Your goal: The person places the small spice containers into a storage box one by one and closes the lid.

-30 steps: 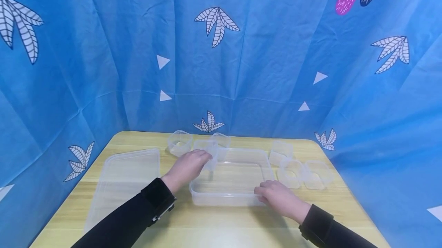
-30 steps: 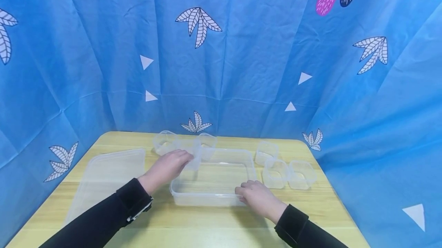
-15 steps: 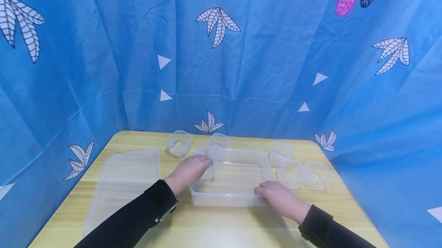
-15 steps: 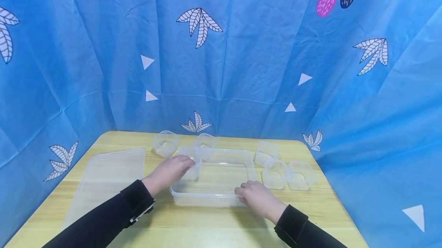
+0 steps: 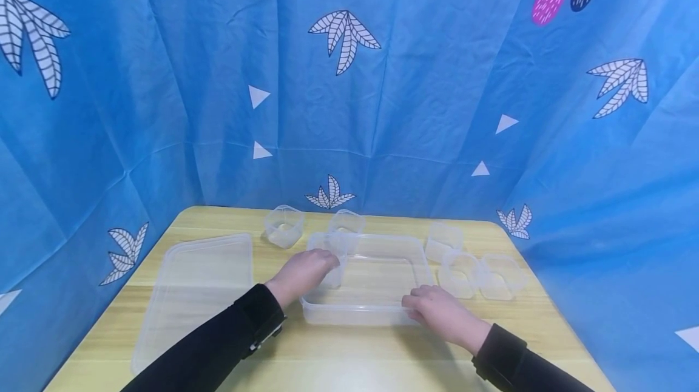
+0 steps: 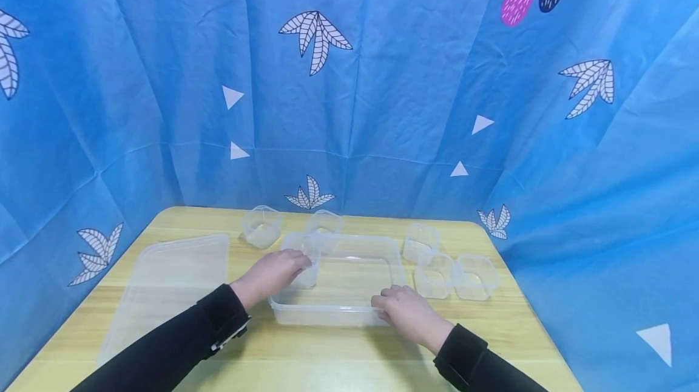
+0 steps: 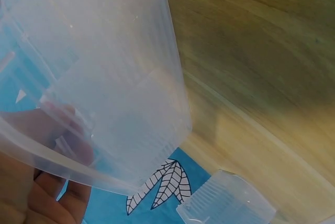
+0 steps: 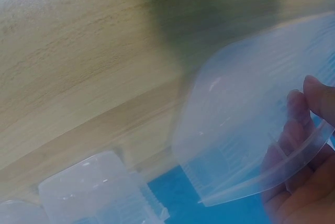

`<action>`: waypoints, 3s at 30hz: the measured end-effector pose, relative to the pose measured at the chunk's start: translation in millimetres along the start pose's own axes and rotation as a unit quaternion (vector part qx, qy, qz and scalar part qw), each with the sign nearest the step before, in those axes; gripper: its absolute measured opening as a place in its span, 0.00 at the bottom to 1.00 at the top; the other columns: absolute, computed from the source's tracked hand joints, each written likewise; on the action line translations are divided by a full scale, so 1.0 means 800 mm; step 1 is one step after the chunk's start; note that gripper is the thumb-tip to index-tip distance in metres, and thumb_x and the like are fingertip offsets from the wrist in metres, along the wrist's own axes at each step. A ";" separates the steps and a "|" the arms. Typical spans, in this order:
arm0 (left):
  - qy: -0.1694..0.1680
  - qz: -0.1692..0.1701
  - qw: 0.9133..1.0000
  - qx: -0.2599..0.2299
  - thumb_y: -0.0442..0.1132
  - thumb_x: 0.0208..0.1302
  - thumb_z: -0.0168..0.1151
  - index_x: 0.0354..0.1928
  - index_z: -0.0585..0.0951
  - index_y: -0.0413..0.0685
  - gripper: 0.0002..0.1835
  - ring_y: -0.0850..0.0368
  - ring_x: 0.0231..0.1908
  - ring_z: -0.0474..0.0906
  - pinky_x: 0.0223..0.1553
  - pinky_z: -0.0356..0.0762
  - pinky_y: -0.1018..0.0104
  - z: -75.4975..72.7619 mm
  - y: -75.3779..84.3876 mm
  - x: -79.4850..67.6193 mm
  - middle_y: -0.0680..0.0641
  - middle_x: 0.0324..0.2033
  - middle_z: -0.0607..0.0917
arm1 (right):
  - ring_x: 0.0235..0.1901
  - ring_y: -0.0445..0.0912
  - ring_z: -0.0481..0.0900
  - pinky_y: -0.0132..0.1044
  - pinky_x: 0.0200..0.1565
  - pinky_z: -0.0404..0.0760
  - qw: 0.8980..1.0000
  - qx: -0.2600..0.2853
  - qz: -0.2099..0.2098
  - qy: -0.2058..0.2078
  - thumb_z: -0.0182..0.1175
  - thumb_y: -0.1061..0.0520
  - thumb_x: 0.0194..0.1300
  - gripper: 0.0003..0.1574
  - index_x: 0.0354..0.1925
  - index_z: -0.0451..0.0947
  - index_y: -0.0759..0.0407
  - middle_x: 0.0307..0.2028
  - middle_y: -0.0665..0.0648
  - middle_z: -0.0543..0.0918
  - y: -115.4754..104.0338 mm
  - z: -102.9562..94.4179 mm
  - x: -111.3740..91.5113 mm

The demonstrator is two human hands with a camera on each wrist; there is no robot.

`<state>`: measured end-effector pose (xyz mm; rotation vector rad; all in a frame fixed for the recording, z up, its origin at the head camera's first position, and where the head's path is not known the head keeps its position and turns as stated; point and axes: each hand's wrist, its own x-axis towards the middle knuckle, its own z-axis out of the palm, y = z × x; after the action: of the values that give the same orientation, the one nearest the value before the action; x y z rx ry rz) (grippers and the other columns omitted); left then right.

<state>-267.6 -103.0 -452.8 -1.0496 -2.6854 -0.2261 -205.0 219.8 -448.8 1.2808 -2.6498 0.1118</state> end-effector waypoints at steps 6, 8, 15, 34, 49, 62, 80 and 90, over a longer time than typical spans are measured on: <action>-0.006 -0.008 1.000 -0.003 0.26 0.66 0.61 0.44 0.86 0.50 0.12 0.56 0.41 0.84 0.43 0.84 0.62 0.002 0.000 0.000 0.51 0.40 0.88 | 0.26 0.39 0.68 0.33 0.29 0.71 1.000 -0.002 -0.010 0.018 0.69 0.62 0.58 0.15 0.28 0.71 0.49 0.24 0.42 0.70 0.001 0.001 -0.001; -0.010 -0.012 1.000 -0.007 0.27 0.66 0.61 0.45 0.86 0.49 0.12 0.55 0.41 0.84 0.44 0.84 0.62 0.003 0.000 0.000 0.50 0.40 0.88 | 0.26 0.39 0.68 0.33 0.28 0.70 1.000 -0.003 -0.014 0.024 0.69 0.62 0.57 0.16 0.28 0.71 0.49 0.24 0.42 0.70 0.002 0.001 -0.002; -0.022 -0.022 0.999 -0.018 0.28 0.66 0.63 0.44 0.86 0.50 0.10 0.57 0.38 0.83 0.42 0.84 0.63 0.005 0.001 0.002 0.51 0.37 0.87 | 0.27 0.39 0.69 0.33 0.30 0.72 1.000 -0.007 -0.005 0.011 0.69 0.61 0.59 0.14 0.29 0.72 0.49 0.25 0.43 0.70 0.002 0.003 -0.002; -0.020 -0.051 0.998 -0.022 0.27 0.63 0.64 0.42 0.87 0.50 0.11 0.58 0.34 0.83 0.39 0.84 0.62 0.006 0.003 0.012 0.52 0.35 0.88 | 0.28 0.40 0.72 0.34 0.31 0.74 1.000 -0.009 -0.017 0.013 0.70 0.59 0.58 0.10 0.32 0.76 0.49 0.26 0.44 0.74 0.005 0.000 -0.003; -0.039 -0.101 0.993 -0.046 0.25 0.63 0.63 0.46 0.87 0.49 0.14 0.56 0.39 0.84 0.44 0.84 0.59 0.005 0.006 0.016 0.51 0.39 0.88 | 0.27 0.38 0.72 0.32 0.30 0.74 0.998 0.013 -0.049 0.039 0.71 0.61 0.56 0.10 0.31 0.79 0.49 0.25 0.42 0.73 0.008 0.001 -0.001; -0.028 -0.096 0.995 -0.030 0.25 0.64 0.62 0.47 0.86 0.49 0.14 0.52 0.44 0.85 0.46 0.84 0.58 0.007 0.007 0.013 0.49 0.42 0.88 | 0.28 0.39 0.73 0.33 0.32 0.75 0.998 0.011 -0.049 0.033 0.70 0.61 0.56 0.08 0.31 0.79 0.50 0.25 0.42 0.74 0.008 0.001 -0.002; 0.021 -0.079 0.995 -0.061 0.35 0.64 0.66 0.47 0.83 0.45 0.10 0.47 0.48 0.81 0.54 0.79 0.54 0.007 -0.001 0.008 0.45 0.46 0.85 | 0.28 0.40 0.72 0.33 0.32 0.74 0.999 -0.001 -0.038 0.017 0.69 0.60 0.59 0.08 0.31 0.78 0.50 0.26 0.43 0.75 0.007 0.000 -0.002; 0.082 -0.059 0.994 -0.049 0.37 0.69 0.62 0.44 0.84 0.44 0.07 0.49 0.46 0.82 0.52 0.80 0.54 -0.019 -0.018 0.008 0.47 0.41 0.86 | 0.28 0.39 0.72 0.33 0.31 0.74 0.999 -0.001 -0.036 0.029 0.70 0.61 0.57 0.11 0.30 0.77 0.49 0.26 0.43 0.75 0.010 0.004 -0.002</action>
<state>-279.0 -112.8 -437.4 -0.8573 -2.6127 -0.4512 -210.6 225.1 -452.4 1.3507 -2.5520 0.1337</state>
